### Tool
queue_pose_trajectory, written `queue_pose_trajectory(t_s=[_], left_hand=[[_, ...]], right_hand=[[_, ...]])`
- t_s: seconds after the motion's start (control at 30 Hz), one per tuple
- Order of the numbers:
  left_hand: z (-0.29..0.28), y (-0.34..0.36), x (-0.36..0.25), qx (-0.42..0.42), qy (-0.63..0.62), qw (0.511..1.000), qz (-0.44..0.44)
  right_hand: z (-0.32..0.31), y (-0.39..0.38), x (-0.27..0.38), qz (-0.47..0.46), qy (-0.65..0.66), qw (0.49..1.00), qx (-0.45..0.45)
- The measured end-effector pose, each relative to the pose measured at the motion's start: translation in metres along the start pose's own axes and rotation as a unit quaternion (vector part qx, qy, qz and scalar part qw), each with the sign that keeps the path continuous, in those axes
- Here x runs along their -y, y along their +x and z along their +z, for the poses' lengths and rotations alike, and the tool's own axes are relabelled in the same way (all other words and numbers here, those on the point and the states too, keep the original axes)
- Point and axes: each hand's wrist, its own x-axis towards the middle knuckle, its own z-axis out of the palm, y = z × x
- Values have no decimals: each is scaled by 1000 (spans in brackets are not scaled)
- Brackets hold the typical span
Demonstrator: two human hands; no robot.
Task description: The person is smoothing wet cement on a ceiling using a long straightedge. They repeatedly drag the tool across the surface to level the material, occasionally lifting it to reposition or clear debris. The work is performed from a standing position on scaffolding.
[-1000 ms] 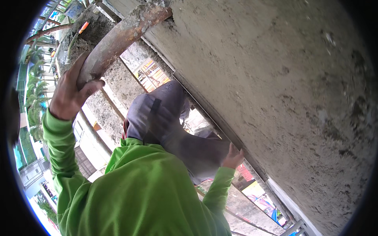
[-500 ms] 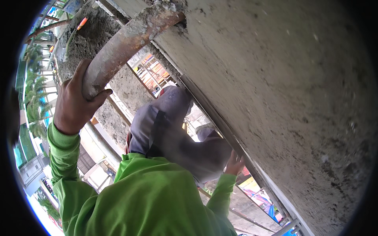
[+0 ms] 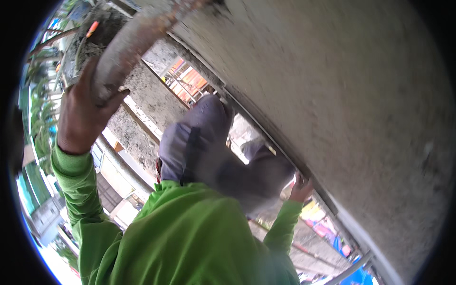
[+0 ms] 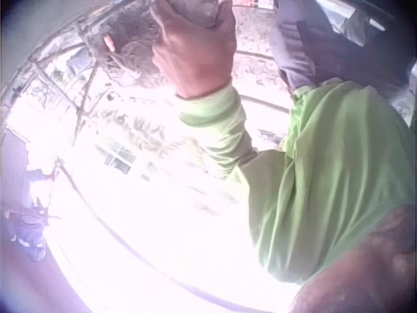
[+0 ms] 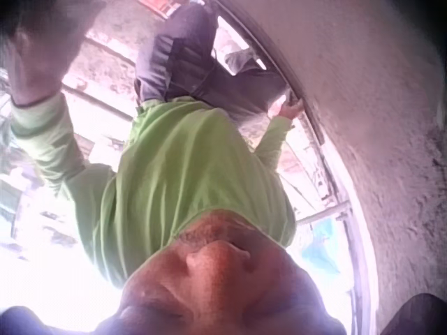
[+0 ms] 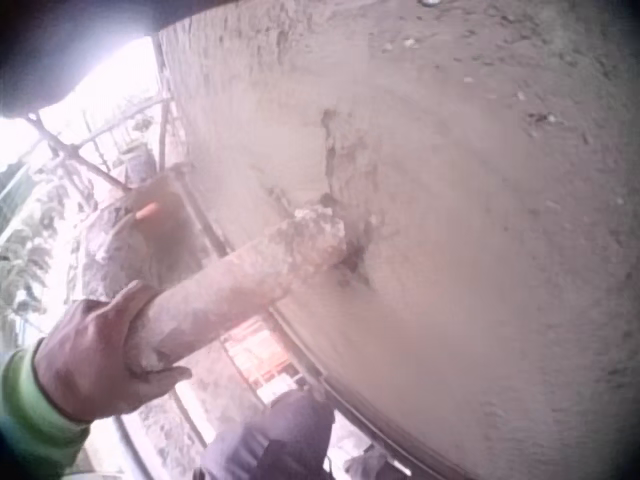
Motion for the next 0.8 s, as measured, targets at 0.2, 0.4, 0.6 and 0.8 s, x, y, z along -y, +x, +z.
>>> queue_pose_trajectory(t_s=[0.2,0.4,0.6,0.8], left_hand=[[4,-2,-1,-56,79,995,38],[12,-3,-14,-53,100,993,30],[12,-8,3,-47,117,992,30],[12,-5,10,-36,110,993,12]], right_hand=[[-22,-32,35,103,283,936,-183],[-34,-60,37,80,299,924,-223],[-21,-82,45,52,304,929,-205],[-26,-88,39,73,325,916,-222]])
